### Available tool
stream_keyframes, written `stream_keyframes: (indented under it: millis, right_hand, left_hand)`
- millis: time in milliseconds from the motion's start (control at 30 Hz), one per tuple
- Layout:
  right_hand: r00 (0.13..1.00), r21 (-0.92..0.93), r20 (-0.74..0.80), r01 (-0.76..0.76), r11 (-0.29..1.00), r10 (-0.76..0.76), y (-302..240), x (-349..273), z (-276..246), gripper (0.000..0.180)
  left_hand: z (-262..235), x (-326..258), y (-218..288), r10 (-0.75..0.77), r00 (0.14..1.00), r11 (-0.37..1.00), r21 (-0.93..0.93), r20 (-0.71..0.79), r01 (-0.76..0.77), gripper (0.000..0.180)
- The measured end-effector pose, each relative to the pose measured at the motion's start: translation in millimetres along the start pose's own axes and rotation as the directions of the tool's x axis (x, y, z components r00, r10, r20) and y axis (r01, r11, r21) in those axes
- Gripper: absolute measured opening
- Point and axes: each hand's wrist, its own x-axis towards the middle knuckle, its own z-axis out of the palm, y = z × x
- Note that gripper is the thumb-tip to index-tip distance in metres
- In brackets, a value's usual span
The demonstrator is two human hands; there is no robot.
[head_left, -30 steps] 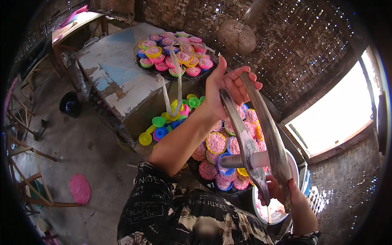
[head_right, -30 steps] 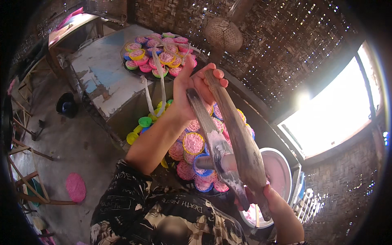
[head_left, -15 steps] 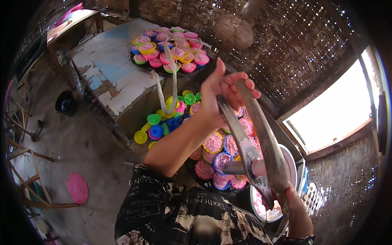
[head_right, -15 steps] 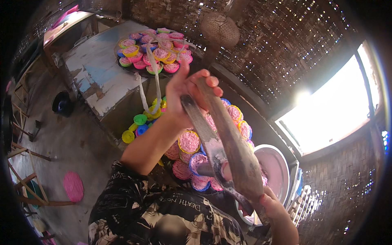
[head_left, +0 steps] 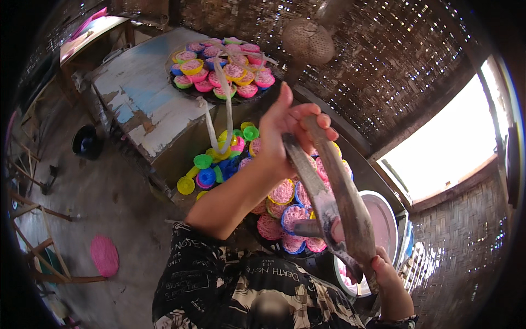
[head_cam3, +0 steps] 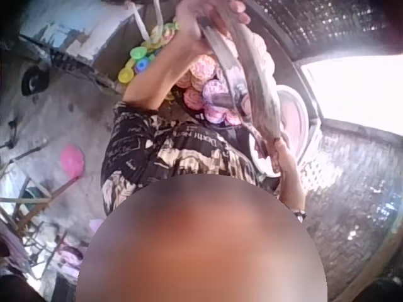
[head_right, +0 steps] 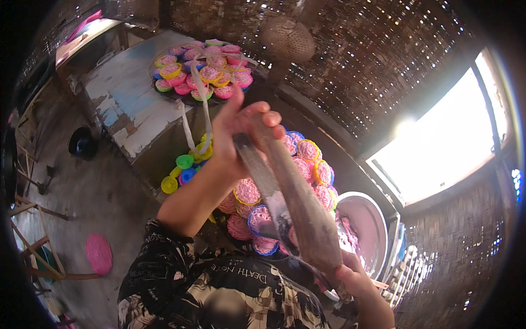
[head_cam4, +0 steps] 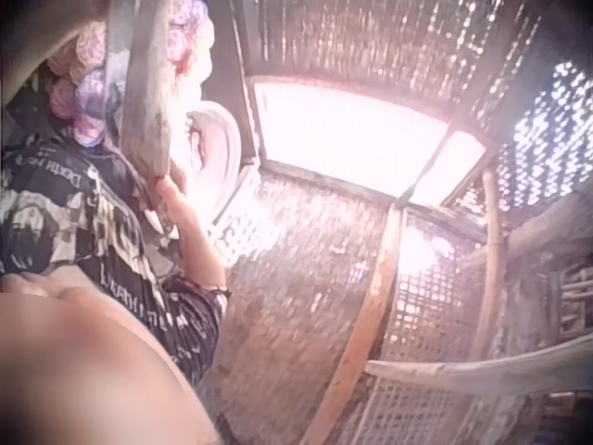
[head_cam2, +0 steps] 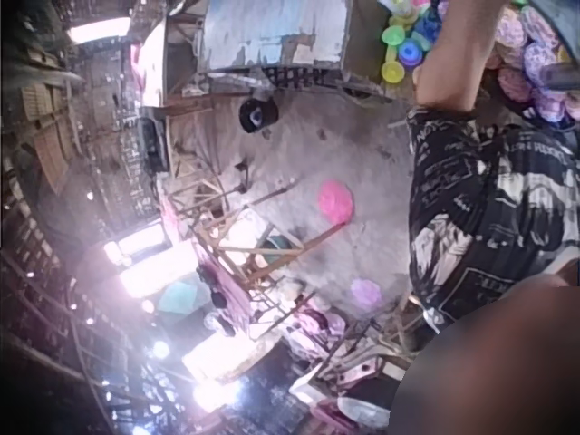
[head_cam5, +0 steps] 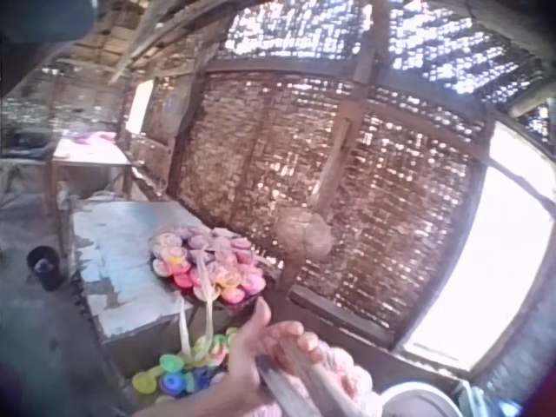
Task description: The person assembles pink doughnut-shaped items into colorful plastic cups and arranges them on a woven tray. They then use a wooden mold to press pink material into additional cups and place the finished items on a display stand.
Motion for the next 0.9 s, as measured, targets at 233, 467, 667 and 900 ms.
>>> stream_keyframes:
  millis: [233,467,667,900]
  right_hand:
    - [0.997,-0.042,0.019,0.081,0.996,-0.080,0.8,22.0,6.4,0.075]
    - [0.984,-0.165,-0.012,0.172,0.971,-0.176,-10.4,6.2,-8.4,0.083]
    - [0.988,-0.096,-0.020,0.151,0.984,-0.153,-1.0,-26.4,-31.4,0.084]
    - [0.997,-0.064,-0.066,-0.034,0.997,0.030,8.6,-26.7,-65.4,0.083]
  left_hand:
    - [15.7,8.9,22.1,0.036,0.983,0.995,0.089,0.183,-0.053,0.061]
    - [36.7,31.9,12.3,-0.065,0.935,0.997,0.055,0.349,0.049,0.064]
    - [69.6,48.4,-15.7,-0.094,0.941,0.987,0.156,0.326,0.045,0.079]
    - [25.6,64.6,-46.5,-0.102,0.958,0.995,0.038,0.268,0.096,0.067]
